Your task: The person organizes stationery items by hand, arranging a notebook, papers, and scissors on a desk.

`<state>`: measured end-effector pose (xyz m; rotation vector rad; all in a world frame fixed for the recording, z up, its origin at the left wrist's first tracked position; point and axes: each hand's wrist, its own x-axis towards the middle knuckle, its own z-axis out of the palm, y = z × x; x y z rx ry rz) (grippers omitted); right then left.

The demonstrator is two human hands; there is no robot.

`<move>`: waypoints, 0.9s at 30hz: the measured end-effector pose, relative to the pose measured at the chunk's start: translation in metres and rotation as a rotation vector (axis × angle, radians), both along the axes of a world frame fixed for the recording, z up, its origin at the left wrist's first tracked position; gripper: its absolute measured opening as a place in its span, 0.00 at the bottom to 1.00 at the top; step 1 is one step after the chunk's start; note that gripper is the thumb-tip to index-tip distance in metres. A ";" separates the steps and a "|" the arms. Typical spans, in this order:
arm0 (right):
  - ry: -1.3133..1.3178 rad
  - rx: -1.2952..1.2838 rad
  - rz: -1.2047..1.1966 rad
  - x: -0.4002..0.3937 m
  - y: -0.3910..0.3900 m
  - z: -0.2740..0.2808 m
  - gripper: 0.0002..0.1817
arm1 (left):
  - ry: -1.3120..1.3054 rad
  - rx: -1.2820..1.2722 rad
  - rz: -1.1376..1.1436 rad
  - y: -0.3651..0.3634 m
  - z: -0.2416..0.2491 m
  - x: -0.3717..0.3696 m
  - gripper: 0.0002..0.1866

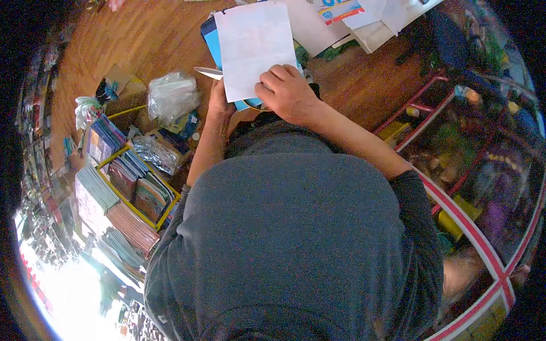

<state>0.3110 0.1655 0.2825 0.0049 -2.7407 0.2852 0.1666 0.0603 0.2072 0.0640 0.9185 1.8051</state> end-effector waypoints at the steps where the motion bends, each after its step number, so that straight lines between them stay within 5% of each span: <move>1: -0.002 0.006 0.006 0.000 0.001 0.000 0.12 | -0.002 0.006 0.006 0.001 0.001 0.001 0.26; 10: -0.011 -0.497 0.027 -0.015 0.023 0.015 0.05 | 0.035 0.031 0.056 0.002 0.001 0.003 0.27; 16: -0.190 -0.859 -0.082 -0.027 0.036 0.026 0.11 | 0.039 0.062 0.060 0.001 0.002 -0.001 0.32; 23: -0.473 -1.244 -0.045 -0.039 0.054 0.038 0.06 | -0.010 0.003 0.091 -0.007 -0.001 -0.002 0.35; 27: -0.236 -0.963 -0.016 -0.053 0.089 0.063 0.05 | -0.024 0.014 0.075 -0.010 0.004 -0.003 0.34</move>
